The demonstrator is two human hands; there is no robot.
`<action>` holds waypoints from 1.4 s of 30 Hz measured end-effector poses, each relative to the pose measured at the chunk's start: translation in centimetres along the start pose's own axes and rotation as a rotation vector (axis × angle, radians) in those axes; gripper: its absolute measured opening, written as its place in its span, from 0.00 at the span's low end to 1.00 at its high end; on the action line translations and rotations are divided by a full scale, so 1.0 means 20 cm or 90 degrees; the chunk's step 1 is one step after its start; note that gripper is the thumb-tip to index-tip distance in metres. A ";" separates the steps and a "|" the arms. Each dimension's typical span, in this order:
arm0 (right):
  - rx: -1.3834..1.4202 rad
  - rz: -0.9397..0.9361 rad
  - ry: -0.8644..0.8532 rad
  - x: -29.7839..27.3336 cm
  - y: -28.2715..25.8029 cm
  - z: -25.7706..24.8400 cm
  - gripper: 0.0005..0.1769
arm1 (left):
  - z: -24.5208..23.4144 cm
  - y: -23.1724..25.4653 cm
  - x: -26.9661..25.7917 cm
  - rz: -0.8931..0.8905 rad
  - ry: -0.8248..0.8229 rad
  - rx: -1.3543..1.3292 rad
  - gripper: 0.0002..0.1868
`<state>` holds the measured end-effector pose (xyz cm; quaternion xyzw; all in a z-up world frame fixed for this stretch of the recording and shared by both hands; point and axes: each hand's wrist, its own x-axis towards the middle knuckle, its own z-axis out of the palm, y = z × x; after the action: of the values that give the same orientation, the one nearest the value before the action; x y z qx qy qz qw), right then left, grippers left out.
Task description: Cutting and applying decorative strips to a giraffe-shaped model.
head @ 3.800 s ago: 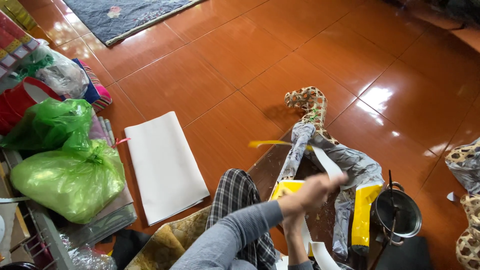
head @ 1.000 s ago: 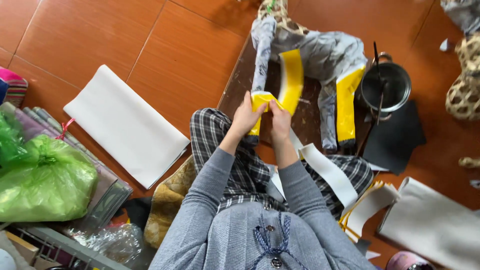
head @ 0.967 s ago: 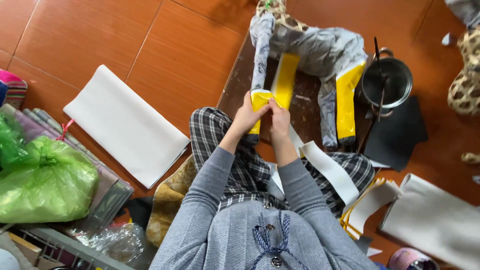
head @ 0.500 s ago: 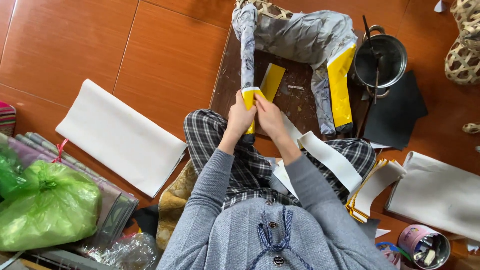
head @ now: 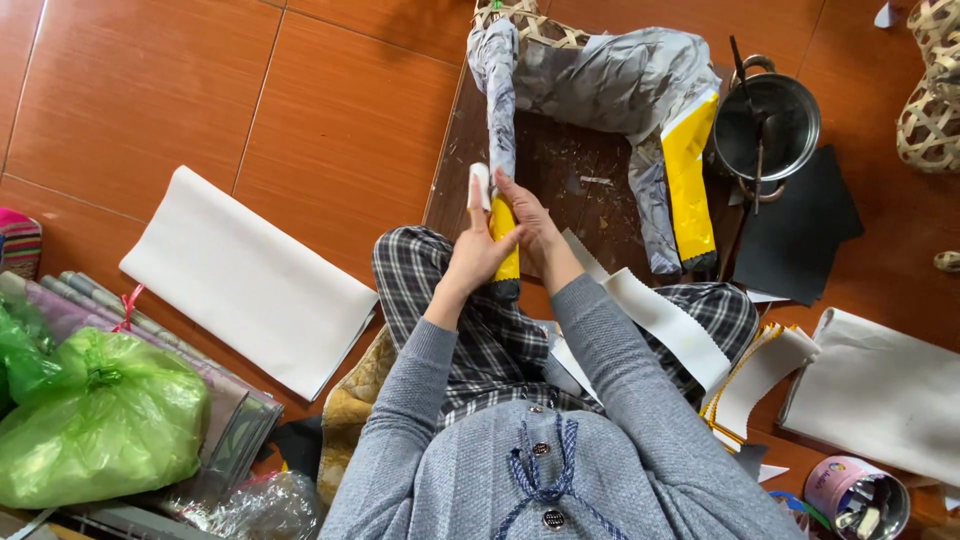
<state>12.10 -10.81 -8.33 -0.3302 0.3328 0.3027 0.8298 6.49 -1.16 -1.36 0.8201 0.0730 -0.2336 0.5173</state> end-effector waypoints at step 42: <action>-0.273 -0.127 -0.012 0.25 -0.16 0.00 0.17 | 0.00 -0.12 0.29 0.122 -0.055 -0.349 0.60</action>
<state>17.39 -11.35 -11.11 -0.5270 0.2189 0.2861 0.7698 10.64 -0.72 -6.01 0.6419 0.0337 -0.1903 0.7420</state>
